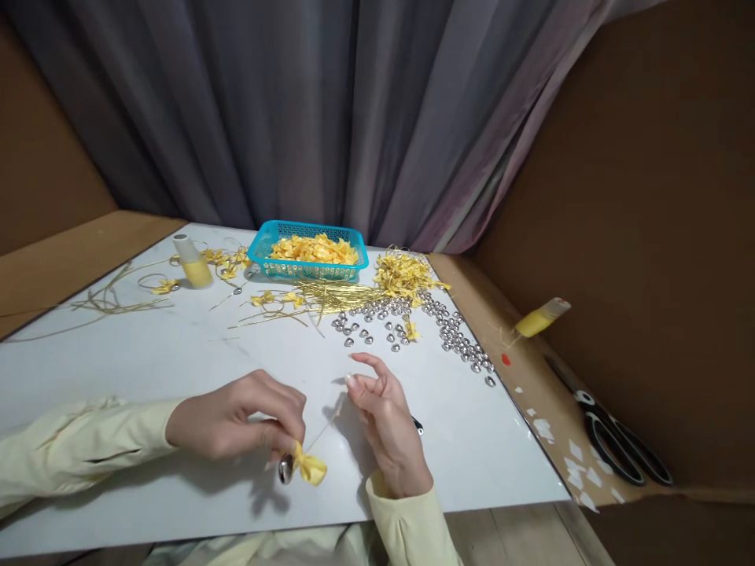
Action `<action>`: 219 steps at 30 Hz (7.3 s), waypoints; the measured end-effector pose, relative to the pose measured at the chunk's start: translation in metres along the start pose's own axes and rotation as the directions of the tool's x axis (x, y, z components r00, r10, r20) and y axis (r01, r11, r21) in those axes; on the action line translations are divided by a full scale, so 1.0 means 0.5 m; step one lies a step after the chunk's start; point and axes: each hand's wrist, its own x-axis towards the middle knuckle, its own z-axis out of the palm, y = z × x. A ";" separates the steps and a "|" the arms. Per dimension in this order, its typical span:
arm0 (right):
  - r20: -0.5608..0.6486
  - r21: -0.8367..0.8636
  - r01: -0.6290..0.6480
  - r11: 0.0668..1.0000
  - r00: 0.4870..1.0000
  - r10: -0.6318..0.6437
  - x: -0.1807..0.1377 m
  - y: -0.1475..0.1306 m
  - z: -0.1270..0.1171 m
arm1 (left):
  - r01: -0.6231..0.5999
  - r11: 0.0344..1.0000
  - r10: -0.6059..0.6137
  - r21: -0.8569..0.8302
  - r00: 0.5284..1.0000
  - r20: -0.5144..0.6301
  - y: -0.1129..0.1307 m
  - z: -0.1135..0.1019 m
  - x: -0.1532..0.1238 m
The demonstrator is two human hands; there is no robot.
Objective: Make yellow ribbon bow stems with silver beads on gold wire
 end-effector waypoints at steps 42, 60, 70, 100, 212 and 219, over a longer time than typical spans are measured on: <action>0.033 -0.500 0.200 0.843 0.977 -0.212 -0.052 0.024 0.043 | 0.269 0.952 -0.305 -0.146 0.874 -0.378 -0.068 0.027 -0.011; 0.044 -0.595 0.286 0.751 0.945 -0.325 -0.033 0.045 0.041 | 0.333 0.918 -0.388 -0.214 0.861 -0.329 -0.105 0.040 -0.013; 0.087 -0.458 0.178 0.871 0.984 -0.156 -0.036 0.037 0.044 | 0.335 0.909 -0.398 -0.250 0.875 -0.274 -0.104 0.039 -0.019; 0.406 -0.777 0.628 0.045 0.554 -0.727 -0.033 0.077 0.048 | 0.437 0.881 -0.471 -0.181 0.774 -0.423 -0.094 0.048 -0.023; 0.248 -0.824 0.454 0.340 0.828 -0.503 -0.029 0.067 0.028 | 0.314 0.908 -0.364 -0.276 0.919 -0.152 -0.092 0.046 -0.026; 0.285 -0.824 0.488 0.288 0.797 -0.533 -0.027 0.067 0.019 | 0.336 0.878 -0.385 -0.342 0.919 -0.087 -0.101 0.046 -0.023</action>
